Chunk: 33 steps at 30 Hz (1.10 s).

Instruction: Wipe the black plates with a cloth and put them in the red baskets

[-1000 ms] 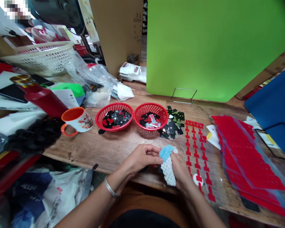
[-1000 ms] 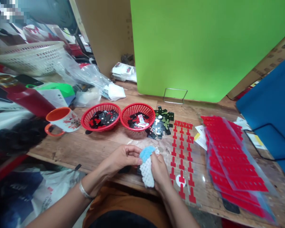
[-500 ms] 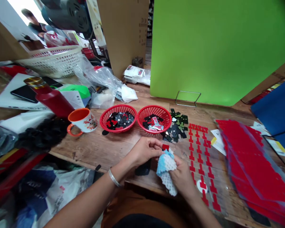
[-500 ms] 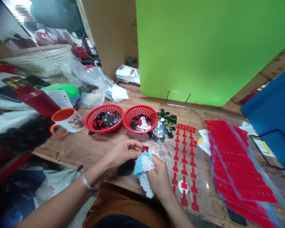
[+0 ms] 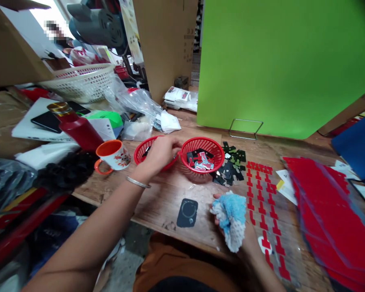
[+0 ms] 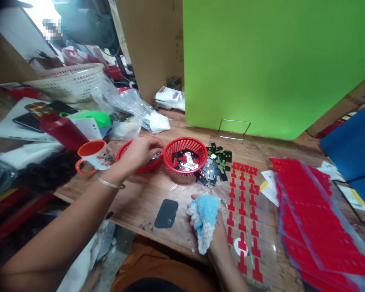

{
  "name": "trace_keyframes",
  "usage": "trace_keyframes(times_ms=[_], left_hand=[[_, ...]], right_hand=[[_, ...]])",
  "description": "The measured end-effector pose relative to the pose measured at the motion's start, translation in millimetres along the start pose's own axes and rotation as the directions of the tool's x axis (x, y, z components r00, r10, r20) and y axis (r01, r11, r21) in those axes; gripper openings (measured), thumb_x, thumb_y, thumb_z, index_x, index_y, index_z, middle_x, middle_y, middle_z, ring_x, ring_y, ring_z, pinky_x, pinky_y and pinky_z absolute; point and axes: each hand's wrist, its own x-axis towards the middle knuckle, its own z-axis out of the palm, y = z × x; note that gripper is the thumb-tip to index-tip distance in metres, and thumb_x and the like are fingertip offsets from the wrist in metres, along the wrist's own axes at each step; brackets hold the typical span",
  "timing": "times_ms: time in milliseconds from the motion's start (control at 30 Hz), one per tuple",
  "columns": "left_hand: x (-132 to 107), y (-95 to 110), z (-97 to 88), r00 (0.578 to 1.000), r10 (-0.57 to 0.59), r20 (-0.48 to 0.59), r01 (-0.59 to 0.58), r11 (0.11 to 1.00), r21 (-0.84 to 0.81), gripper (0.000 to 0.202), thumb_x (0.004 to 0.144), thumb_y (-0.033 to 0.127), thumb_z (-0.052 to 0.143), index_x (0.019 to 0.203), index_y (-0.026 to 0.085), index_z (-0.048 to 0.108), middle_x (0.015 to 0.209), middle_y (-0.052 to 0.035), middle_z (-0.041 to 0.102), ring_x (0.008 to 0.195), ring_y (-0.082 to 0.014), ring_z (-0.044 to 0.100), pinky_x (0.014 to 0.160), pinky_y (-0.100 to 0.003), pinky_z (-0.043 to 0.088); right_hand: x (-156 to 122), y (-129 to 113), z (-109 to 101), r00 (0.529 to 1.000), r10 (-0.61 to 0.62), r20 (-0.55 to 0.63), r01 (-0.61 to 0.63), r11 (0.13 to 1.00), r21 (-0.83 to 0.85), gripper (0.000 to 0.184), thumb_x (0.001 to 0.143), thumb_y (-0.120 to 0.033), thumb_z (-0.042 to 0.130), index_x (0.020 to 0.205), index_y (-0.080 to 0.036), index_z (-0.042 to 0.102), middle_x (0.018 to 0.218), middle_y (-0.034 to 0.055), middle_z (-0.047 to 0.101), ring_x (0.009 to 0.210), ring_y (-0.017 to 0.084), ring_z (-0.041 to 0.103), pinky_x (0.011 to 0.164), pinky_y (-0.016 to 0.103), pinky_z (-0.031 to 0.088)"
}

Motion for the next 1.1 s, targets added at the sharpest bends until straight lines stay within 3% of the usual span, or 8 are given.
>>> trace_keyframes(times_ms=[167, 333, 433, 533, 700, 833, 967, 1100], left_hand=[[-1, -51, 2.1, 0.973, -0.154, 0.171, 0.141, 0.986, 0.091, 0.014, 0.058, 0.011, 0.068, 0.07, 0.019, 0.071, 0.071, -0.0053, 0.069, 0.069, -0.0198, 0.06, 0.069, -0.026, 0.041], [-6, -61, -3.4, 0.974, -0.136, 0.181, 0.139, 0.99, 0.0, 0.006, 0.06, 0.015, 0.069, 0.063, 0.019, 0.065, 0.062, -0.0008, 0.064, 0.058, -0.0152, 0.055, 0.061, -0.024, 0.038], [-18, -48, -13.4, 0.979, -0.202, -0.011, 0.2, 0.977, -0.078, 0.013, 0.065, 0.024, 0.068, 0.076, 0.017, 0.067, 0.067, -0.0018, 0.065, 0.061, -0.0153, 0.056, 0.061, -0.025, 0.039], [-40, -19, -10.8, 0.94, -0.324, -0.109, 0.258, 0.881, -0.396, 0.035, 0.064, 0.033, 0.072, 0.093, 0.013, 0.067, 0.071, -0.003, 0.066, 0.063, -0.0149, 0.057, 0.062, -0.025, 0.043], [-85, 45, 34.9, 0.882, -0.323, 0.344, 0.457, 0.404, -0.792, 0.039, 0.062, 0.036, 0.076, 0.091, 0.01, 0.069, 0.066, -0.003, 0.065, 0.053, -0.0115, 0.054, 0.056, -0.025, 0.045], [-103, 74, 68.6, 0.853, -0.246, 0.461, 0.506, 0.175, -0.844, 0.033, 0.063, 0.036, 0.076, 0.084, 0.011, 0.071, 0.073, -0.0045, 0.067, 0.062, -0.0125, 0.057, 0.061, -0.024, 0.046], [-107, 81, 75.4, 0.853, -0.164, 0.496, 0.52, 0.188, -0.833, 0.034, 0.061, 0.038, 0.076, 0.081, 0.01, 0.072, 0.072, -0.0046, 0.068, 0.063, -0.0134, 0.056, 0.061, -0.023, 0.043], [-109, 79, 75.8, 0.837, -0.135, 0.531, 0.547, 0.261, -0.796, 0.033, 0.061, 0.039, 0.076, 0.071, 0.009, 0.07, 0.067, -0.0037, 0.065, 0.059, -0.0111, 0.052, 0.058, -0.021, 0.04]], right_hand=[[4, 5, -3, 0.998, 0.056, -0.01, -0.055, 0.997, 0.063, 0.046, 0.069, -0.042, 0.067, 0.108, -0.021, 0.054, 0.079, 0.0062, 0.07, 0.047, 0.016, 0.058, 0.034, 0.022, 0.037], [3, 3, 0, 1.0, -0.021, 0.014, 0.021, 0.999, -0.042, 0.037, 0.07, -0.037, 0.071, 0.099, -0.021, 0.055, 0.079, 0.0041, 0.07, 0.053, 0.017, 0.061, 0.044, 0.025, 0.046], [3, 2, -4, 0.998, -0.055, -0.01, 0.053, 0.987, -0.154, 0.036, 0.066, -0.027, 0.071, 0.1, -0.018, 0.063, 0.083, 0.004, 0.07, 0.063, 0.019, 0.064, 0.054, 0.027, 0.05], [6, 3, -9, 0.97, -0.238, -0.055, 0.215, 0.939, -0.269, 0.036, 0.063, -0.014, 0.064, 0.098, -0.02, 0.069, 0.105, 0.0053, 0.068, 0.096, 0.024, 0.062, 0.082, 0.034, 0.049], [2, 0, 1, 0.884, -0.463, 0.061, 0.462, 0.851, -0.25, 0.04, 0.08, -0.019, 0.046, 0.114, -0.026, 0.065, 0.134, 0.0038, 0.05, 0.127, 0.024, 0.041, 0.109, 0.042, 0.028], [-6, -5, 12, 0.833, -0.489, 0.26, 0.554, 0.736, -0.389, 0.04, 0.092, -0.028, 0.036, 0.127, -0.028, 0.057, 0.148, 0.0021, 0.031, 0.135, 0.025, 0.03, 0.11, 0.045, 0.024], [-4, -4, 10, 0.742, -0.583, 0.331, 0.661, 0.554, -0.506, 0.043, 0.088, -0.022, 0.047, 0.131, -0.028, 0.052, 0.141, 0.0056, 0.042, 0.131, 0.025, 0.035, 0.109, 0.045, 0.026], [-3, -4, 5, 0.82, -0.503, 0.274, 0.569, 0.658, -0.493, 0.036, 0.086, -0.022, 0.052, 0.122, -0.024, 0.059, 0.116, 0.0076, 0.061, 0.108, 0.023, 0.055, 0.093, 0.035, 0.043]])
